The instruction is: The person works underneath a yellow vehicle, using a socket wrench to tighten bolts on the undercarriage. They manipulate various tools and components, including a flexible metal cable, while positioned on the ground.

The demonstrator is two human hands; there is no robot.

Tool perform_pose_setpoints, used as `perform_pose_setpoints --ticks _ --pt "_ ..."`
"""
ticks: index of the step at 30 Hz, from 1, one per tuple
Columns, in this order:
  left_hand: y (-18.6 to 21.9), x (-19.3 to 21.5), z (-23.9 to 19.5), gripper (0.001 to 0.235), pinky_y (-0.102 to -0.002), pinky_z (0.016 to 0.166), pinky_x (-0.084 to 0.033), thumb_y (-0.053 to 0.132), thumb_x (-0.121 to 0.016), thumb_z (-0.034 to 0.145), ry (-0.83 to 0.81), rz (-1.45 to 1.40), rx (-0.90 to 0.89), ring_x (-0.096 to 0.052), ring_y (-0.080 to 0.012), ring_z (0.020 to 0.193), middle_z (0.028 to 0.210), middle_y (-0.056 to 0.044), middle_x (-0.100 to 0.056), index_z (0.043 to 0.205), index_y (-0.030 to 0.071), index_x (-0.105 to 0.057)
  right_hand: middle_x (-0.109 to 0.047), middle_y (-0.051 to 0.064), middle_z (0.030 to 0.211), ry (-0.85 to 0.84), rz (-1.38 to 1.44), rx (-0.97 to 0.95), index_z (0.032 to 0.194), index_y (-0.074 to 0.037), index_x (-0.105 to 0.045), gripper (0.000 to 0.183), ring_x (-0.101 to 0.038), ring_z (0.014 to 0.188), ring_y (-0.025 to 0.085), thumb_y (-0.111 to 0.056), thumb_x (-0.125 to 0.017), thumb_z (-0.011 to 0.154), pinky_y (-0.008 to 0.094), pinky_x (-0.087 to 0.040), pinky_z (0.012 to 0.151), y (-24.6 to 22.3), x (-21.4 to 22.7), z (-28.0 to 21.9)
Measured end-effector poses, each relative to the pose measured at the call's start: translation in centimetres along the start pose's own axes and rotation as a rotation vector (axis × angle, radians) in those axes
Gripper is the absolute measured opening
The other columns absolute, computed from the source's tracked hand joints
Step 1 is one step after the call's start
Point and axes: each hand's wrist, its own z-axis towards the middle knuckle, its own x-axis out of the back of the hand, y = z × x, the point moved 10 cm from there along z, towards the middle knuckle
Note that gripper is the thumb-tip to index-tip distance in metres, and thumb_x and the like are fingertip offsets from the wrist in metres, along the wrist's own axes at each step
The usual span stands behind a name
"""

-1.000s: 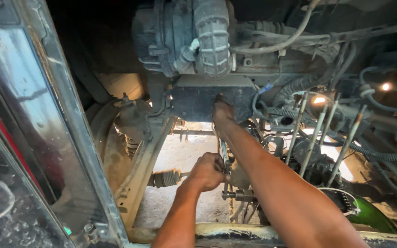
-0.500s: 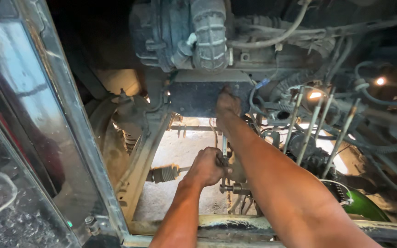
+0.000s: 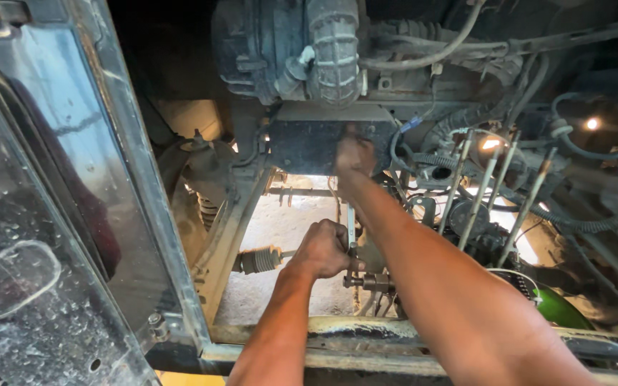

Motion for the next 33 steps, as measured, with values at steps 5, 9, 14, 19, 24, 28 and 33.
perform_pose_setpoints --ticks 5,9,14,19,24,28,33 --pt "-0.9 -0.8 0.9 0.038 -0.037 0.066 -0.059 0.022 -0.099 0.052 -0.042 -0.07 0.008 -0.071 -0.0194 0.067 0.074 -0.01 -0.076 0.07 0.002 -0.072 -0.065 0.019 0.134 -0.019 0.058 -0.011 0.134 -0.006 -0.06 0.071 -0.064 0.119 0.031 -0.062 -0.056 0.091 0.042 -0.046 0.103 0.0 -0.3 -1.5" --pt "-0.8 -0.5 0.8 0.038 -0.036 0.066 -0.058 0.02 -0.1 0.052 -0.039 -0.036 -0.007 -0.069 -0.0206 0.067 0.075 -0.011 -0.076 0.07 0.002 -0.071 -0.066 0.018 0.133 -0.03 0.063 0.039 0.133 -0.006 -0.061 0.069 -0.063 0.119 0.03 -0.062 -0.054 0.093 0.041 -0.046 0.103 -0.8 0.6 -2.4" --pt "-1.4 -1.4 1.0 0.037 -0.037 0.068 -0.058 0.013 -0.099 0.052 -0.09 0.035 0.004 -0.071 -0.0208 0.07 0.077 -0.011 -0.075 0.077 -0.001 -0.075 -0.073 0.023 0.125 -0.112 -0.067 0.143 0.125 0.0 -0.069 0.074 -0.066 0.119 0.038 -0.064 -0.047 0.095 0.046 -0.048 0.102 -2.1 0.2 -4.4" --pt "-0.7 -1.7 0.1 0.053 -0.04 0.08 -0.056 0.009 -0.091 0.06 0.002 -0.184 -0.385 -0.07 -0.0238 0.091 0.1 -0.014 -0.074 0.106 -0.002 -0.068 -0.07 0.022 0.127 -0.203 -0.292 0.21 0.128 -0.006 -0.068 0.08 -0.063 0.123 0.038 -0.073 -0.046 0.091 0.046 -0.046 0.105 -2.1 -3.8 -10.4" --pt "-1.7 -1.4 -0.9 0.041 -0.036 0.089 -0.055 0.017 -0.084 0.074 -0.078 -0.238 -0.285 -0.07 -0.0197 0.099 0.108 -0.011 -0.076 0.111 0.001 -0.071 -0.072 0.017 0.124 -0.255 -0.282 0.267 0.132 -0.01 -0.063 0.079 -0.067 0.12 0.033 -0.071 -0.051 0.083 0.043 -0.048 0.102 -1.7 -5.1 -12.3" --pt "-1.4 -2.8 -0.5 0.04 -0.039 0.083 -0.058 0.015 -0.081 0.07 -0.172 -0.304 -0.125 -0.073 -0.0222 0.089 0.097 -0.012 -0.079 0.106 0.001 -0.071 -0.069 0.02 0.126 -0.22 -0.046 0.236 0.13 -0.003 -0.063 0.074 -0.065 0.121 0.034 -0.065 -0.057 0.09 0.042 -0.047 0.103 -1.8 -3.6 -8.4" --pt "-1.9 -2.3 -0.8 0.035 -0.034 0.086 -0.055 0.018 -0.083 0.07 -0.201 -0.272 0.001 -0.073 -0.0198 0.088 0.095 -0.011 -0.079 0.1 0.003 -0.076 -0.062 0.018 0.124 -0.021 -0.004 0.09 0.13 -0.001 -0.055 0.071 -0.062 0.113 0.031 -0.062 -0.056 0.095 0.043 -0.046 0.101 -1.2 1.4 -3.4"
